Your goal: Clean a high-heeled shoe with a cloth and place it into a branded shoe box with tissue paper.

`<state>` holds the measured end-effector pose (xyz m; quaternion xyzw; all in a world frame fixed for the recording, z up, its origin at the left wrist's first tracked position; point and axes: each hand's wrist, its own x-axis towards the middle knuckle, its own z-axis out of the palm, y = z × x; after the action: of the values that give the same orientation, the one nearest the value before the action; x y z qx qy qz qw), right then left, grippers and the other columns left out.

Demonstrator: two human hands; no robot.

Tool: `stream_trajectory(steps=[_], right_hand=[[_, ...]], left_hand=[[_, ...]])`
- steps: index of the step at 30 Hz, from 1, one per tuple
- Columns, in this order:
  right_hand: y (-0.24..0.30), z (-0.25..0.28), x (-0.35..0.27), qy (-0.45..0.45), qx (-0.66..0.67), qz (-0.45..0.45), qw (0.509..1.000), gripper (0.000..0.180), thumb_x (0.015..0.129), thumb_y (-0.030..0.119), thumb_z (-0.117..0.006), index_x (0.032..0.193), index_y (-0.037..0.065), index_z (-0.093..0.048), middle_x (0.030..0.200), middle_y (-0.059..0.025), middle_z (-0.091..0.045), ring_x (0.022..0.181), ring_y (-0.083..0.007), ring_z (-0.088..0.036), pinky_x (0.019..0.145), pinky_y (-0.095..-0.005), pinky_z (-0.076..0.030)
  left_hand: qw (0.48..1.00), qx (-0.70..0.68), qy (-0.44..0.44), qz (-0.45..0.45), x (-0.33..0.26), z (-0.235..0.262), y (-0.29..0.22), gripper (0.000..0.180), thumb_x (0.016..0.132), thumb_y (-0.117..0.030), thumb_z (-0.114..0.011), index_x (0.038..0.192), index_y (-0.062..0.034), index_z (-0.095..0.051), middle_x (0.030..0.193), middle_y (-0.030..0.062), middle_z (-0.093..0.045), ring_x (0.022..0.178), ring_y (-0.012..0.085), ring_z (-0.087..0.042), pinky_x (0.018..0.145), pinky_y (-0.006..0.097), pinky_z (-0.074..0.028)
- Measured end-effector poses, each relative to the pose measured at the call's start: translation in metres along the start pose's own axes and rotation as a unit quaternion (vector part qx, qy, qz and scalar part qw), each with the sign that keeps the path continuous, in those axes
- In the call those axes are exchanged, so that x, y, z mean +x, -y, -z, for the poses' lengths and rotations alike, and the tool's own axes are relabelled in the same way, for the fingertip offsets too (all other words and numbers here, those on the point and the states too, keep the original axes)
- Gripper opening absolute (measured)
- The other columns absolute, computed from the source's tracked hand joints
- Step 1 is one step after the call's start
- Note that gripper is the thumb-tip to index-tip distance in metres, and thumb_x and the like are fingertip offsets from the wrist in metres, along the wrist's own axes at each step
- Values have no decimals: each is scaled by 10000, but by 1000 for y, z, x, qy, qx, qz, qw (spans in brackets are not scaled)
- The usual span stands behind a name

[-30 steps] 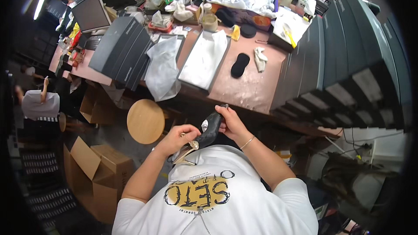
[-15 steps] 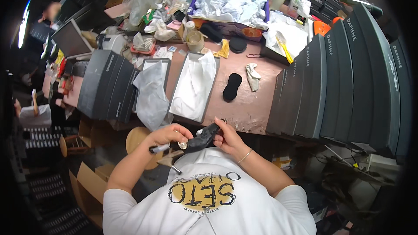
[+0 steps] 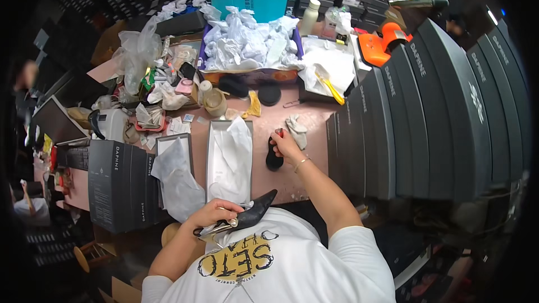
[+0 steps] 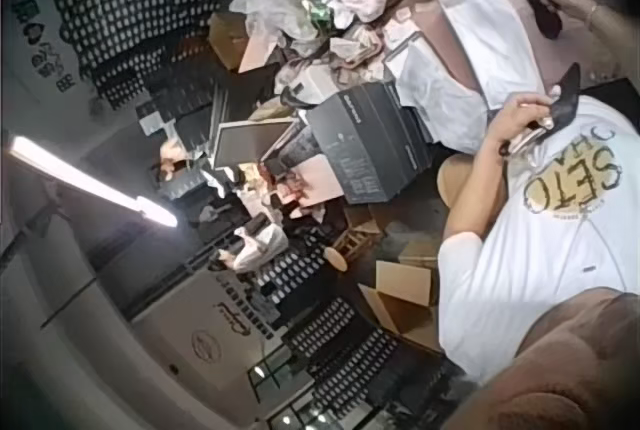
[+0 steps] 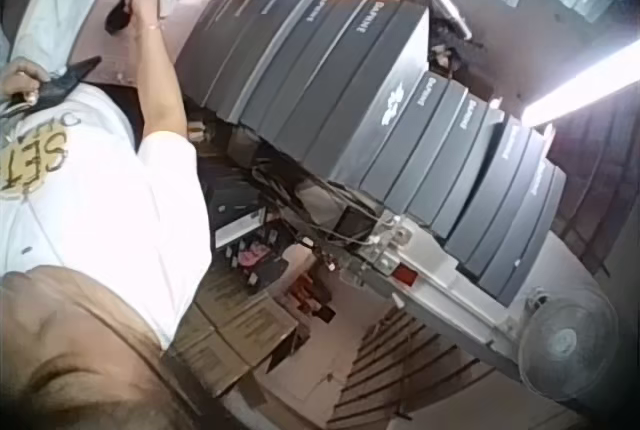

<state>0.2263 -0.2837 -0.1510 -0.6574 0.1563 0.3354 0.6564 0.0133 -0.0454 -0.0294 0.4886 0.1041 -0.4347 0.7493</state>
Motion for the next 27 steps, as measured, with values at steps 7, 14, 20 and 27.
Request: stream_trajectory(steps=[7, 14, 20, 27], right_hand=[[37, 8, 137, -46, -458, 242, 854, 392, 851, 225, -569, 1164, -3, -634, 1081, -282, -650, 1030, -401, -633, 880, -449, -497], [45, 56, 155, -132, -584, 159, 785, 401, 905, 370, -579, 1103, 21, -598, 980, -252, -675, 950, -424, -642, 827, -502, -505], [26, 89, 131, -207, -582, 134, 775, 299, 851, 225, -602, 1051, 14, -534, 956, -245, -662, 933, -440, -629, 815, -508, -500], [12, 98, 105, -255, -315, 273, 872, 162, 818, 108, -576, 952, 19, -561, 869, -160, -641, 765, -299, -621, 715, -395, -504]], left_hand=[[996, -71, -46, -25, 12, 5, -12, 312, 862, -61, -623, 1152, 54, -641, 982, 71, -692, 870, 104, -640, 809, 241, -503], [990, -139, -22, -21, 27, 10, -16, 331, 850, -42, -637, 1165, 60, -626, 1003, 85, -690, 874, 112, -644, 790, 246, -512], [996, -76, 10, 38, 35, 10, -45, 360, 839, -49, -638, 1184, 52, -620, 1026, 78, -678, 869, 101, -632, 793, 230, -504], [998, -40, 41, 15, 27, 11, -36, 376, 837, -61, -636, 1194, 55, -618, 1018, 68, -676, 862, 85, -620, 785, 218, -496]])
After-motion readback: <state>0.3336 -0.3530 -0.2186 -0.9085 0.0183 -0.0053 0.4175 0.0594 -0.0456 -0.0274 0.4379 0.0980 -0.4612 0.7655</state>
